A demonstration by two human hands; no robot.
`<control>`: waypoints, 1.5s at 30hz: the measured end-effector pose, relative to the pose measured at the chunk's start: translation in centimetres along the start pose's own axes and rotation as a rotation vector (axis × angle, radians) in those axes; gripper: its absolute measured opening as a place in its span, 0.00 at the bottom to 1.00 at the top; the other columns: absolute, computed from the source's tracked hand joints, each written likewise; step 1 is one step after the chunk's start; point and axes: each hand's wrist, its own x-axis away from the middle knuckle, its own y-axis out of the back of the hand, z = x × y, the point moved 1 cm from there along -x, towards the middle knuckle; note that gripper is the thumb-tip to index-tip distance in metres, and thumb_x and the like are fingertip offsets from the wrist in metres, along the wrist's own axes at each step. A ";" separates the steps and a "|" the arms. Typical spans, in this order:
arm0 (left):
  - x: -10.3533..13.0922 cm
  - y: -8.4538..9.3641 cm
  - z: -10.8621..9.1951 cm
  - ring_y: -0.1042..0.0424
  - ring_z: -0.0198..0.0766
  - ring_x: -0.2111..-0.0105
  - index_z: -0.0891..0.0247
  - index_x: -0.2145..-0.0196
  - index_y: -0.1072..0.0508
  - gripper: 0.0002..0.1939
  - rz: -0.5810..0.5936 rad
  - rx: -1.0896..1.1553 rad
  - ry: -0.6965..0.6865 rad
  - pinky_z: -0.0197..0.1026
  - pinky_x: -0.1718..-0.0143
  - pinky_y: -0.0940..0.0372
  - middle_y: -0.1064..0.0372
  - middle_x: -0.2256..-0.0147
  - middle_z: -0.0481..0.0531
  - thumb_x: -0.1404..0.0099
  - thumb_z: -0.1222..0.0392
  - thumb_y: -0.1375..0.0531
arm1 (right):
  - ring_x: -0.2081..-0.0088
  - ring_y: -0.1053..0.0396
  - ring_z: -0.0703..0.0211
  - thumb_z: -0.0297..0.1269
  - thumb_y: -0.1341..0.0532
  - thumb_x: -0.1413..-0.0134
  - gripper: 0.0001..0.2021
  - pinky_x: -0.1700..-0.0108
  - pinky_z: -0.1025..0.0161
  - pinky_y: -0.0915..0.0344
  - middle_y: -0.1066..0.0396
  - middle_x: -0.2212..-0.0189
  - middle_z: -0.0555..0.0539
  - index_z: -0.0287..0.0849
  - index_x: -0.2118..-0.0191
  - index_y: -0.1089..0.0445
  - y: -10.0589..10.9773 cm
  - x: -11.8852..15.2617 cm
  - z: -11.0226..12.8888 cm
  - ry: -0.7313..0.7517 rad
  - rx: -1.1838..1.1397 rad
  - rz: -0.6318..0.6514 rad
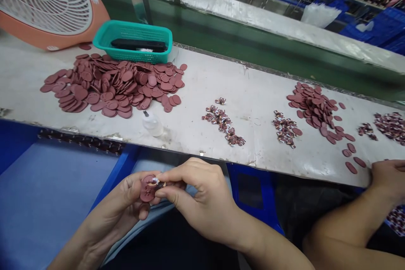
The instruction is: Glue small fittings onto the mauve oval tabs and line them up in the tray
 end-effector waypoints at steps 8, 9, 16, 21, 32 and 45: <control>0.3 -0.6 -0.2 0.28 0.32 0.75 0.65 0.66 0.16 0.20 -0.082 0.033 0.024 0.26 0.81 0.35 0.24 0.76 0.51 0.54 0.49 0.24 | 0.70 0.27 0.62 0.29 0.33 0.41 0.08 0.65 0.63 0.31 0.21 0.69 0.52 0.47 0.57 0.24 0.3 -0.3 0.2 0.046 0.090 0.078; 0.2 -0.6 -0.2 0.28 0.32 0.76 0.65 0.66 0.16 0.20 -0.080 0.037 0.028 0.26 0.81 0.35 0.25 0.76 0.50 0.54 0.49 0.24 | 0.70 0.27 0.62 0.29 0.33 0.41 0.07 0.65 0.63 0.31 0.21 0.69 0.52 0.46 0.58 0.24 0.3 -0.3 0.2 0.051 0.095 0.080; 0.0 -0.1 0.2 0.29 0.30 0.76 0.64 0.66 0.16 0.19 -0.068 0.057 0.048 0.25 0.81 0.36 0.25 0.76 0.49 0.52 0.49 0.25 | 0.67 0.27 0.63 0.27 0.31 0.44 0.06 0.61 0.64 0.33 0.21 0.69 0.51 0.42 0.60 0.23 0.1 -0.6 -0.1 0.066 0.060 0.057; 0.1 -0.1 0.2 0.30 0.29 0.76 0.64 0.67 0.16 0.19 -0.086 0.058 0.052 0.24 0.82 0.36 0.25 0.76 0.49 0.53 0.49 0.24 | 0.67 0.27 0.64 0.27 0.31 0.44 0.05 0.60 0.65 0.33 0.21 0.69 0.50 0.39 0.61 0.22 0.1 -0.8 -0.1 0.081 0.048 0.065; 0.1 0.0 0.4 0.29 0.29 0.77 0.63 0.68 0.16 0.19 -0.149 0.108 0.048 0.25 0.82 0.36 0.25 0.77 0.48 0.57 0.51 0.23 | 0.67 0.27 0.63 0.26 0.31 0.44 0.06 0.60 0.64 0.33 0.22 0.69 0.50 0.41 0.60 0.24 0.0 -0.9 -0.3 0.141 0.088 0.093; 0.7 -0.6 0.3 0.31 0.27 0.77 0.64 0.69 0.16 0.15 -0.106 0.070 0.035 0.26 0.79 0.37 0.24 0.76 0.49 0.52 0.52 0.24 | 0.67 0.27 0.60 0.24 0.34 0.41 0.06 0.60 0.60 0.33 0.22 0.69 0.47 0.39 0.59 0.26 -0.2 -0.5 -0.2 0.241 0.059 0.111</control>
